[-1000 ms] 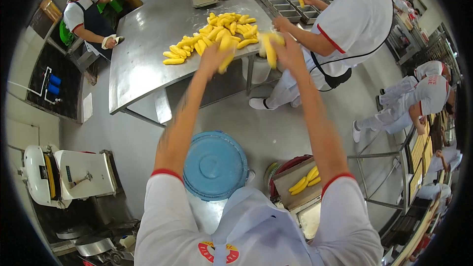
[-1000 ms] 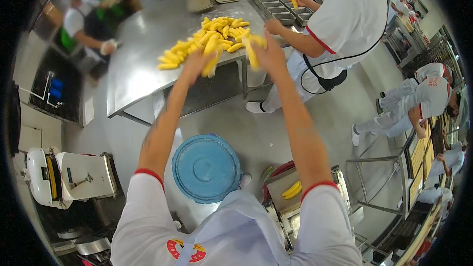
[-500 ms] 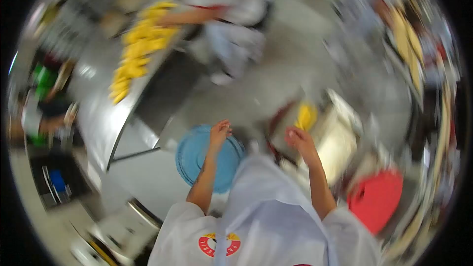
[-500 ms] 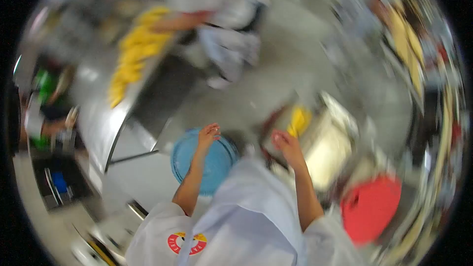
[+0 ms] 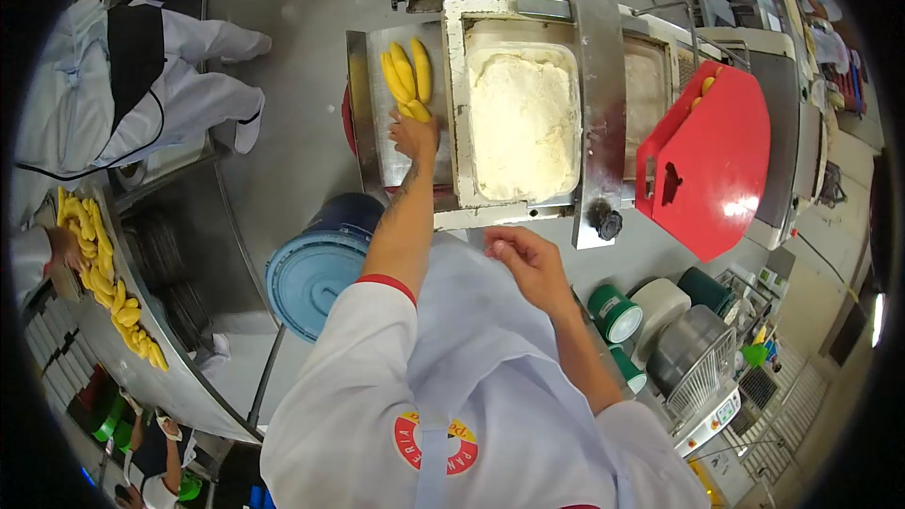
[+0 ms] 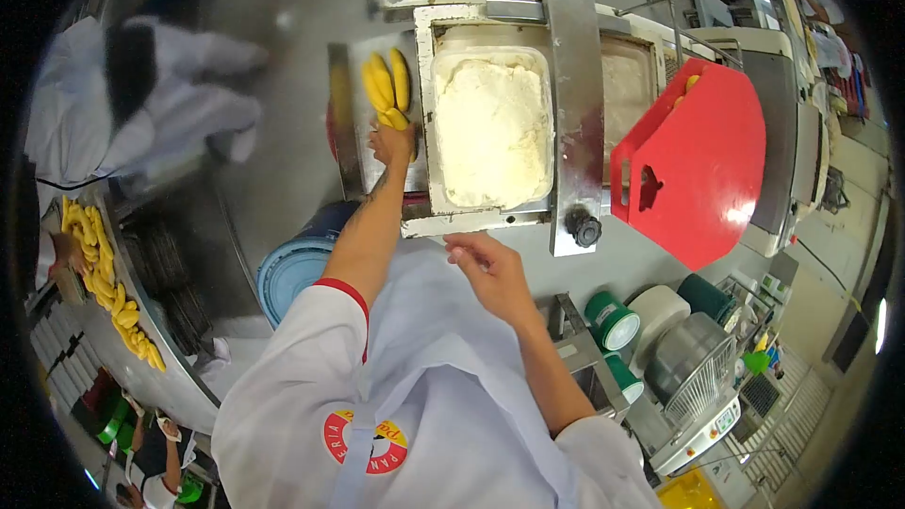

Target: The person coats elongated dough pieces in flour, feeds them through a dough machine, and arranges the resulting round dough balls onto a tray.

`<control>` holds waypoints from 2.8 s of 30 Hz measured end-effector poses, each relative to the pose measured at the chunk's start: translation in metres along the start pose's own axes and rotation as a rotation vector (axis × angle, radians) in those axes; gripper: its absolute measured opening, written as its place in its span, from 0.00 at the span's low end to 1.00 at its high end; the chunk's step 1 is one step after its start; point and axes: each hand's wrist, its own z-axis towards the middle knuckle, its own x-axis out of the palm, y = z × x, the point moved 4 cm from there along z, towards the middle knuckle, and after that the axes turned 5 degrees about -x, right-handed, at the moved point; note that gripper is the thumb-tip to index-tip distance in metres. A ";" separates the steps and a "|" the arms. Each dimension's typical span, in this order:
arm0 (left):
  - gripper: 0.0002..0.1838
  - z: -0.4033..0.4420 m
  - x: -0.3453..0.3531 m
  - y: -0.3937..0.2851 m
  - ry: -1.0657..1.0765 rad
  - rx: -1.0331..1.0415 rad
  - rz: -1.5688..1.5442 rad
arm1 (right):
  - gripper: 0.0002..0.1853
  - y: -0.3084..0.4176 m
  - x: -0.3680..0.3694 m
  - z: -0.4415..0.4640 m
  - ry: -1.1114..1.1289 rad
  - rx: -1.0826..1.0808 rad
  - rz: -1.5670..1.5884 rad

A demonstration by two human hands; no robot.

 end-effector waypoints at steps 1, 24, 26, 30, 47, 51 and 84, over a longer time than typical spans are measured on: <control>0.45 -0.008 0.005 -0.003 -0.087 0.029 -0.030 | 0.13 -0.001 0.001 0.007 -0.024 0.012 0.004; 0.34 -0.092 -0.171 0.289 0.360 -0.345 -1.507 | 0.24 -0.118 0.144 0.387 -0.067 0.354 0.756; 0.31 -0.087 -0.181 0.280 0.412 -0.241 -1.698 | 0.28 -0.062 0.168 0.324 0.229 0.418 1.143; 0.28 -0.094 -0.210 0.222 0.509 -0.181 -1.825 | 0.34 0.065 0.166 0.181 0.719 0.233 1.449; 0.19 -0.244 -0.142 0.038 0.411 0.570 -0.885 | 0.35 0.063 -0.176 -0.016 0.173 -0.365 0.634; 0.15 -0.297 -0.179 -0.042 0.173 0.882 -0.657 | 0.36 0.109 -0.208 -0.036 -0.218 -0.341 -0.171; 0.15 -0.311 -0.164 -0.057 -0.164 0.720 -0.156 | 0.29 0.050 -0.148 0.043 0.037 -0.554 -0.773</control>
